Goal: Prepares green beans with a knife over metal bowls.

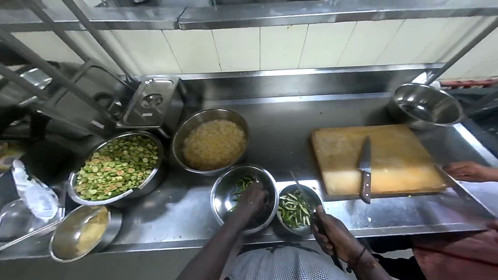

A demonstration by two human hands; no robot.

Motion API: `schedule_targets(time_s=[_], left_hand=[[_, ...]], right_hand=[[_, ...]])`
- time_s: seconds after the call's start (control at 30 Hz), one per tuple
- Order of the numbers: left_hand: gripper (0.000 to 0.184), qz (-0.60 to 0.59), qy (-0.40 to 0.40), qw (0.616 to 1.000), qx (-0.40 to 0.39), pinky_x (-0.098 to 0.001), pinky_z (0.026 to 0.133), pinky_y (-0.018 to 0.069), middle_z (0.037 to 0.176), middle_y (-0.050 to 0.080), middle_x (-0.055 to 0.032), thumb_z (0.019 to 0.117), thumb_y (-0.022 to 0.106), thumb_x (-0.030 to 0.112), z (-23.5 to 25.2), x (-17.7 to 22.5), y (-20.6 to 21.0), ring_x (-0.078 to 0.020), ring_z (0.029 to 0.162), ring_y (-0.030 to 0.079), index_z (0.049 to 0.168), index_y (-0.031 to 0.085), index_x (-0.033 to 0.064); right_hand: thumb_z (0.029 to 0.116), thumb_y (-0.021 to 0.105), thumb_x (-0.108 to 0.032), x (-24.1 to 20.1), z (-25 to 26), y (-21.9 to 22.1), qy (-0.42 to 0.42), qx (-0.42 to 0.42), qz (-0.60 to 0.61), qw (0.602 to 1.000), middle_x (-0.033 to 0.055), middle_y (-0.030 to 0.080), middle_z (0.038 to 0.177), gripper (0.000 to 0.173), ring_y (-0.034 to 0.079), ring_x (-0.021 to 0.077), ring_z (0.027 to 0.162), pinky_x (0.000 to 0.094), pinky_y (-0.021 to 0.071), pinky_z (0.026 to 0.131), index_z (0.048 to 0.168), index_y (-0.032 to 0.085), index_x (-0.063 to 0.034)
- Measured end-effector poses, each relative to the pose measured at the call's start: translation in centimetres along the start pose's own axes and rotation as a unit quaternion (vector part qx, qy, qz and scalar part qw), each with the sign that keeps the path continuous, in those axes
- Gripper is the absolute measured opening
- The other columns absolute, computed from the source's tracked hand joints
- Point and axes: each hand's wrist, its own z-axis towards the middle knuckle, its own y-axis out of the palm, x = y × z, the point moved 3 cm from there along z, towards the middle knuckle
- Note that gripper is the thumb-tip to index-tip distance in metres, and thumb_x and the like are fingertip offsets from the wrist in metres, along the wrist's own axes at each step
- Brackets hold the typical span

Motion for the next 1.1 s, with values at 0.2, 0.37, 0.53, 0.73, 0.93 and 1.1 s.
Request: schedule_targets(time_s=[0.2, 0.37, 0.53, 0.73, 0.93, 1.1], left_hand=[[0.023, 0.027, 0.009, 0.999, 0.024, -0.0502, 0.107, 0.0476, 0.128, 0.063, -0.0168, 0.0936, 0.067, 0.009, 0.8, -1.0, 1.7, -0.0370, 0.125, 0.056, 0.115, 0.075, 0.0106], [0.024, -0.155, -0.032, 0.984, 0.085, -0.0492, 0.105, 0.0492, 0.121, 0.068, -0.0136, 0.1047, 0.056, 0.019, -1.2, 0.4, -1.4, -0.0296, 0.117, 0.063, 0.120, 0.069, 0.0059], [0.016, -0.557, -0.064, 0.821, 0.108, -0.0328, 0.077, 0.0573, 0.097, 0.067, -0.0094, 0.1036, 0.057, 0.006, -3.0, 2.6, -2.7, -0.0165, 0.080, 0.065, 0.114, 0.066, 0.0009], [0.008, -0.711, -0.085, 0.691, 0.097, -0.0287, 0.070, 0.0546, 0.086, 0.064, -0.0093, 0.0998, 0.061, 0.002, -3.7, 4.0, -2.3, -0.0151, 0.071, 0.059, 0.102, 0.068, -0.0020], [0.005, -0.730, -0.096, 0.669, 0.101, -0.0273, 0.071, 0.0557, 0.087, 0.066, -0.0102, 0.0985, 0.062, 0.000, -4.1, 4.3, -2.4, -0.0146, 0.072, 0.062, 0.095, 0.065, -0.0022], [0.007, -0.718, -0.096, 0.680, 0.109, -0.0266, 0.071, 0.0542, 0.081, 0.067, -0.0083, 0.0940, 0.068, -0.001, -4.1, 4.6, -2.5, -0.0140, 0.072, 0.062, 0.087, 0.068, -0.0012]], right_hand=[[0.1093, 0.019, -0.056, 0.0, -0.4, 0.2, -0.026, 0.007, -0.024, 0.999, -0.0019, 0.041, 0.057, 0.061, 0.037, 0.0079, 0.039, 0.0219, 0.0361, 0.037, 0.083, 0.051, -0.0113], [0.1099, 0.041, -0.036, 0.0, -0.5, 0.1, -0.088, 0.001, -0.078, 0.993, -0.0010, 0.048, 0.065, 0.032, 0.045, 0.0095, 0.046, 0.0239, 0.0442, 0.043, 0.097, 0.055, -0.0101], [0.1074, 0.050, -0.031, -0.9, -1.1, 1.3, -0.133, 0.050, -0.261, 0.955, 0.0031, 0.055, 0.073, 0.028, 0.055, 0.0156, 0.054, 0.0341, 0.0521, 0.053, 0.116, 0.058, -0.0048], [0.1061, 0.050, -0.040, -1.6, -1.7, 2.4, -0.170, 0.109, -0.458, 0.865, 0.0097, 0.062, 0.079, 0.039, 0.063, 0.0250, 0.068, 0.0465, 0.0543, 0.068, 0.117, 0.064, -0.0058], [0.1069, 0.047, -0.040, -1.8, -2.5, 2.9, -0.161, 0.119, -0.515, 0.833, 0.0136, 0.064, 0.083, 0.040, 0.066, 0.0312, 0.078, 0.0507, 0.0532, 0.076, 0.121, 0.063, -0.0053], [0.1077, 0.045, -0.040, -1.7, -3.0, 3.4, -0.144, 0.131, -0.545, 0.815, 0.0163, 0.067, 0.088, 0.040, 0.068, 0.0349, 0.085, 0.0533, 0.0542, 0.079, 0.121, 0.061, -0.0054]])
